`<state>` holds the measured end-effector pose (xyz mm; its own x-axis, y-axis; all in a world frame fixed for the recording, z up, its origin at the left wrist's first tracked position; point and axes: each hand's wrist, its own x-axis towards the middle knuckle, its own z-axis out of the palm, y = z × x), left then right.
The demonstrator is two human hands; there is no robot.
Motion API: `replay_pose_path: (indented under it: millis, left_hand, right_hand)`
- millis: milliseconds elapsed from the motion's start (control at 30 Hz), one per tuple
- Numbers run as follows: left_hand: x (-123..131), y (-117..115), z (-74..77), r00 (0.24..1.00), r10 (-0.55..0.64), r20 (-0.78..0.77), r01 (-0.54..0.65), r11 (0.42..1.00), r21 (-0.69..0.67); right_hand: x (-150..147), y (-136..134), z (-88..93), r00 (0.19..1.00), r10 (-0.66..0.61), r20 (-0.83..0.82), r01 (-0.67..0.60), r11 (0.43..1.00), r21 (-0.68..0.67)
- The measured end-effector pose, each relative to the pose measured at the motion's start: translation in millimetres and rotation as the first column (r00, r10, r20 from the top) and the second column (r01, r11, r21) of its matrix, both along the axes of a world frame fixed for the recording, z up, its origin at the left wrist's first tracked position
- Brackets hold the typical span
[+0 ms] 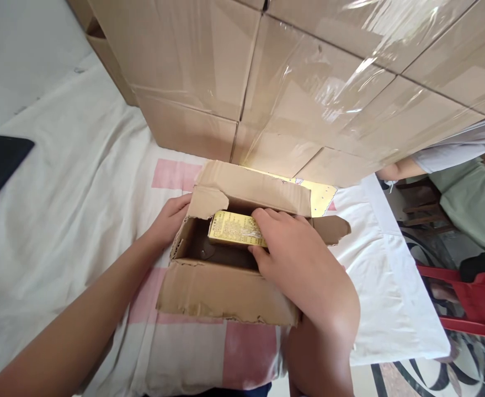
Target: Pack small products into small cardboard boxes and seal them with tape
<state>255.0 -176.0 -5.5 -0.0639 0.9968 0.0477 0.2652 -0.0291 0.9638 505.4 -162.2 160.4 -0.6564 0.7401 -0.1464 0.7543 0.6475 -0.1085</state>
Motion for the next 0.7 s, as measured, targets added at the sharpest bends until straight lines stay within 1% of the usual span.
replay_pose_path:
  millis: [167, 333, 500, 567, 600, 667, 700]
  left_hand:
    - [-1, 2, -3.1, 1.000, -0.009, 0.006, 0.009, 1.000, 0.010]
    - [-1, 3, -6.1, 1.000, -0.017, 0.016, 0.016, 0.999, 0.040]
    - [-2, 5, -12.8, 0.999, -0.004, 0.034, 0.002, 0.998, 0.057]
    - [-2, 6, -15.8, 0.998, -0.001, 0.062, -0.003, 0.998, 0.063]
    - [-2, 6, -16.7, 0.997, 0.002, 0.075, -0.007, 0.998, 0.064]
    - [-1, 6, -16.5, 0.995, 0.013, 0.098, -0.019, 0.998, 0.064]
    - [0, 6, -15.4, 0.994, 0.016, 0.106, -0.023, 0.998, 0.066]
  right_hand:
    - [-7, -3, 2.6, 1.000, -0.007, 0.023, 0.007, 1.000, -0.004]
    - [-15, -8, 7.6, 0.998, -0.024, 0.055, 0.027, 0.998, -0.052]
    - [-16, -11, 4.6, 0.998, -0.045, 0.040, 0.047, 0.998, -0.042]
    - [-16, -14, 5.6, 0.999, -0.047, -0.017, 0.047, 0.999, -0.021]
    - [-15, -18, 8.2, 0.996, -0.048, -0.072, 0.048, 0.999, 0.001]
    - [-11, -27, 17.5, 0.966, -0.057, -0.252, 0.082, 0.993, 0.089]
    - [-6, -32, 23.1, 0.930, -0.062, -0.363, 0.124, 0.981, 0.150]
